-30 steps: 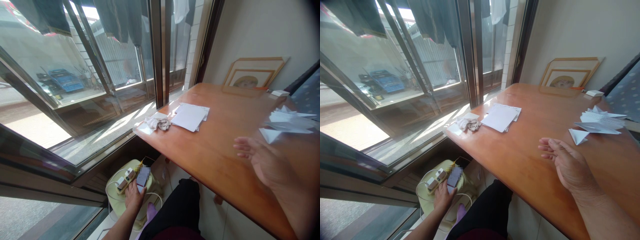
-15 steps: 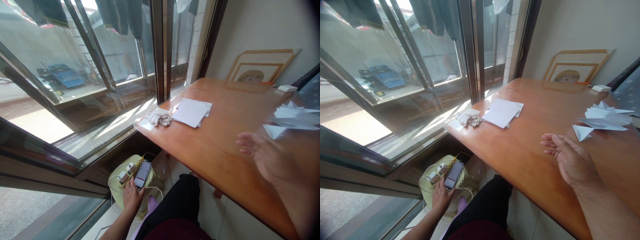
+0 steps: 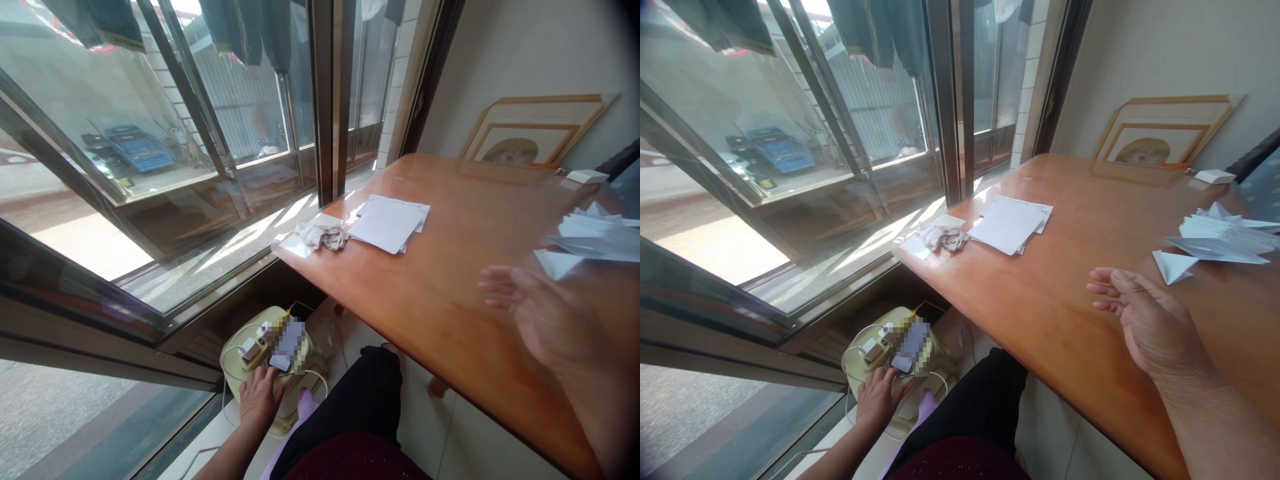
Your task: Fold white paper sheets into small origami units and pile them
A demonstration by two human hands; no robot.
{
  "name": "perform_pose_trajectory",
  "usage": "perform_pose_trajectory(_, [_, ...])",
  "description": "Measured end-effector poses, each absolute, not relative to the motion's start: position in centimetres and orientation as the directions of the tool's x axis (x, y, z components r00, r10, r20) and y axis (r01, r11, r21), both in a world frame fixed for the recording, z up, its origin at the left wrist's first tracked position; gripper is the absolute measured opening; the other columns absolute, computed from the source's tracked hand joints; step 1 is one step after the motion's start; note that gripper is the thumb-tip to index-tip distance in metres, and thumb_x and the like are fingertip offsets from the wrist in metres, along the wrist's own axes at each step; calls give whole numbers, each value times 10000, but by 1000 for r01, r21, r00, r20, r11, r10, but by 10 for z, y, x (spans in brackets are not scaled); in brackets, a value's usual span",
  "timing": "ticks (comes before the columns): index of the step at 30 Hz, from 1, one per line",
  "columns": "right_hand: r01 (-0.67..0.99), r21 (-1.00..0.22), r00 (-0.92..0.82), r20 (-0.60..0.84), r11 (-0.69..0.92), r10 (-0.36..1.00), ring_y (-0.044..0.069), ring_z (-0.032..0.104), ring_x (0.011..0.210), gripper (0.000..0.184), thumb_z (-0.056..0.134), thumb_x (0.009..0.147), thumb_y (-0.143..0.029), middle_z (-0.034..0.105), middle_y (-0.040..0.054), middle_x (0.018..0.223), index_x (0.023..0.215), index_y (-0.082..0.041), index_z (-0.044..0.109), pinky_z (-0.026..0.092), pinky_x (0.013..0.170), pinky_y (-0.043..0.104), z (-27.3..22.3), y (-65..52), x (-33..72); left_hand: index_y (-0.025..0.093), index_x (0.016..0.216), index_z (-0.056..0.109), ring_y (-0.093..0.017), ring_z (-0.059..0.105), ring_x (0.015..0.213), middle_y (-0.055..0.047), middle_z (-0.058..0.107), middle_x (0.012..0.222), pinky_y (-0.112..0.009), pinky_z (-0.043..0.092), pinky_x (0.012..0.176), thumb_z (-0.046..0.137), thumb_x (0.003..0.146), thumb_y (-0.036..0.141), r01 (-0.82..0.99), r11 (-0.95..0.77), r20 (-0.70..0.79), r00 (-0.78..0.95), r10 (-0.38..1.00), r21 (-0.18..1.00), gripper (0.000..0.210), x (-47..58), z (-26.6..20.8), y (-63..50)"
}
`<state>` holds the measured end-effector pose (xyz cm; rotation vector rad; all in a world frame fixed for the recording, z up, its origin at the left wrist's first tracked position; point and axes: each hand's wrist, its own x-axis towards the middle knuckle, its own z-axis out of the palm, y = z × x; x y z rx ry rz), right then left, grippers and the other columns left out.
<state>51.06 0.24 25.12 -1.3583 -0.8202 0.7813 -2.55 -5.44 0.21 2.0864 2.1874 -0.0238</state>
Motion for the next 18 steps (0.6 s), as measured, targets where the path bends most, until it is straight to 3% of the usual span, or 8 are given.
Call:
perform_pose_trajectory(9, [-1, -999, 519, 40, 47, 854, 222, 695, 922, 306, 695, 827, -494, 700, 151, 1143, 967, -230, 763, 559, 624, 266, 249, 3, 513, 375, 1355, 576, -284, 464, 1097, -74, 573, 1190, -411, 305, 939, 539, 892, 200, 974, -216, -119, 222, 968, 65, 496, -3, 1, -48])
perform_pose_trajectory(18, [2, -998, 504, 50, 56, 862, 214, 695, 911, 324, 683, 833, -499, 703, 141, 1131, 984, -221, 754, 565, 616, 247, 248, 2, 514, 233, 1011, 678, -296, 467, 1033, -108, 583, 1112, -406, 310, 855, 547, 922, 323, 975, -221, -140, 222, 965, 21, 182, 6, 7, -39])
